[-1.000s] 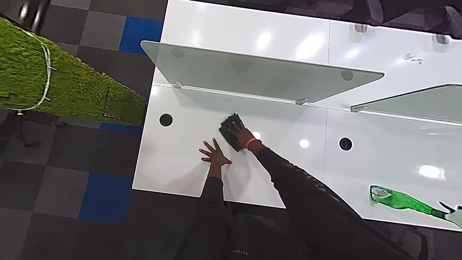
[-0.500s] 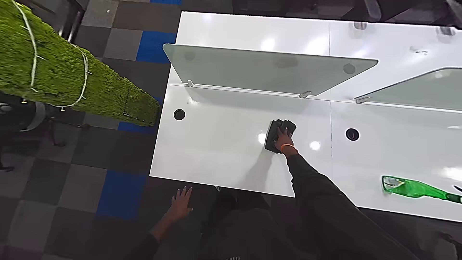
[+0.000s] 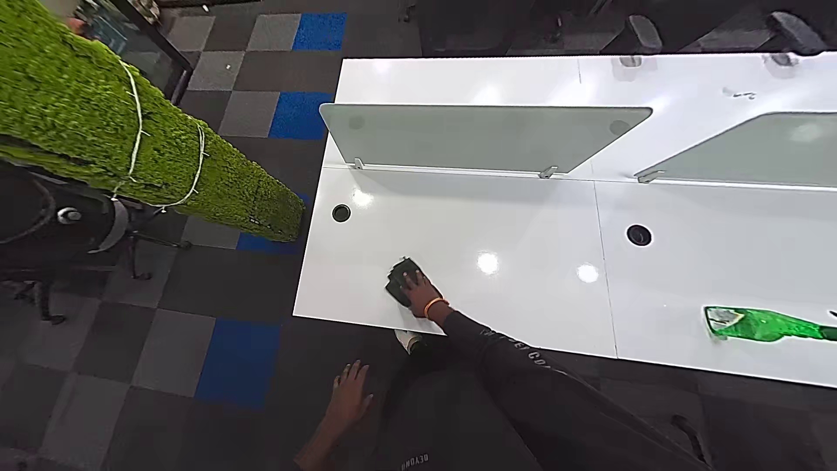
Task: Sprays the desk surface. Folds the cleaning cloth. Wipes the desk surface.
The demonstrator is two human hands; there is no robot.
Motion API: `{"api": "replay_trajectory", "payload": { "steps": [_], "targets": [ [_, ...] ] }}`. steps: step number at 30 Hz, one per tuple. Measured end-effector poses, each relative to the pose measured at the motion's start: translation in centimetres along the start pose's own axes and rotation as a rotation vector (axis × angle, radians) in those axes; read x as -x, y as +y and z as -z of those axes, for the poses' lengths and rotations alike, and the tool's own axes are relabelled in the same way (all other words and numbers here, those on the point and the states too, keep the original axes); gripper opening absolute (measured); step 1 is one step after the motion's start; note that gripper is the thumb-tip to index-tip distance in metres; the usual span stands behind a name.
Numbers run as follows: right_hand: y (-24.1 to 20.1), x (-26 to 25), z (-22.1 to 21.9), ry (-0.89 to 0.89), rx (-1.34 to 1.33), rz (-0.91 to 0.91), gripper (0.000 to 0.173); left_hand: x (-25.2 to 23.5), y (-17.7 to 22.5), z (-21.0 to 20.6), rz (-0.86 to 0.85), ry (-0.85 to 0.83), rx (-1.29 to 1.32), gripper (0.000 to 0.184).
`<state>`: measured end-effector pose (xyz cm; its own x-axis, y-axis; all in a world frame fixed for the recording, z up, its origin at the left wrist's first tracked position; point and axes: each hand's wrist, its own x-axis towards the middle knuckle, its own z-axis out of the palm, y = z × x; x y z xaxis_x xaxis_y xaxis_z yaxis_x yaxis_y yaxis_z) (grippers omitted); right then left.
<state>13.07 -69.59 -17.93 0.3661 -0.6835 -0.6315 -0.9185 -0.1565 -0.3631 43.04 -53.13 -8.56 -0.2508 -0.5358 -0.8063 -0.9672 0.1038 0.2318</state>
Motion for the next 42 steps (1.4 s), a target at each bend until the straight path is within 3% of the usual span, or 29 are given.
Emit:
{"api": "replay_trajectory", "payload": {
  "steps": [3,6,10,15,18,21,25,28,32,37,42],
  "targets": [
    [-2.7,2.1,-2.6,-0.032,0.073,0.079,0.070,2.1,-4.8,2.1,0.081,0.008,-0.060,0.072],
    [-2.3,4.4,-4.3,-0.014,0.081,0.054,0.066,3.4,-8.0,3.6,0.137,0.003,-0.106,0.071],
    [0.5,8.2,-5.5,0.000,0.087,-0.002,0.059,5.0,-9.8,2.7,0.149,-0.043,-0.115,0.072],
    [4.1,12.7,-6.5,-0.007,0.069,-0.161,0.064,4.4,-9.9,0.0,0.154,-0.069,-0.017,0.074],
    [5.2,14.1,-6.8,-0.010,0.013,-0.252,0.083,0.6,-8.0,-0.7,0.160,0.016,0.056,0.073],
    [5.9,14.0,-6.6,0.000,-0.034,-0.364,0.097,-4.2,-3.5,-0.3,0.106,0.073,0.102,0.074],
    [8.2,13.5,-5.5,0.021,-0.077,-0.488,0.099,-8.1,3.6,0.5,0.014,0.031,0.107,0.078],
    [11.0,14.3,-4.4,0.062,-0.101,-0.574,0.100,-9.5,6.6,1.4,0.003,0.024,0.085,0.077],
    [14.1,16.6,-3.7,0.093,-0.272,-0.645,0.097,-9.8,7.5,1.8,0.056,0.037,0.061,0.075],
    [16.5,18.1,-3.1,0.093,-0.389,-0.525,0.075,-9.2,6.3,0.9,0.180,0.012,0.075,0.079],
    [17.5,18.6,-2.4,0.074,-0.316,-0.439,0.085,-8.5,5.0,-0.1,0.304,0.017,0.116,0.079]
  ]
}}
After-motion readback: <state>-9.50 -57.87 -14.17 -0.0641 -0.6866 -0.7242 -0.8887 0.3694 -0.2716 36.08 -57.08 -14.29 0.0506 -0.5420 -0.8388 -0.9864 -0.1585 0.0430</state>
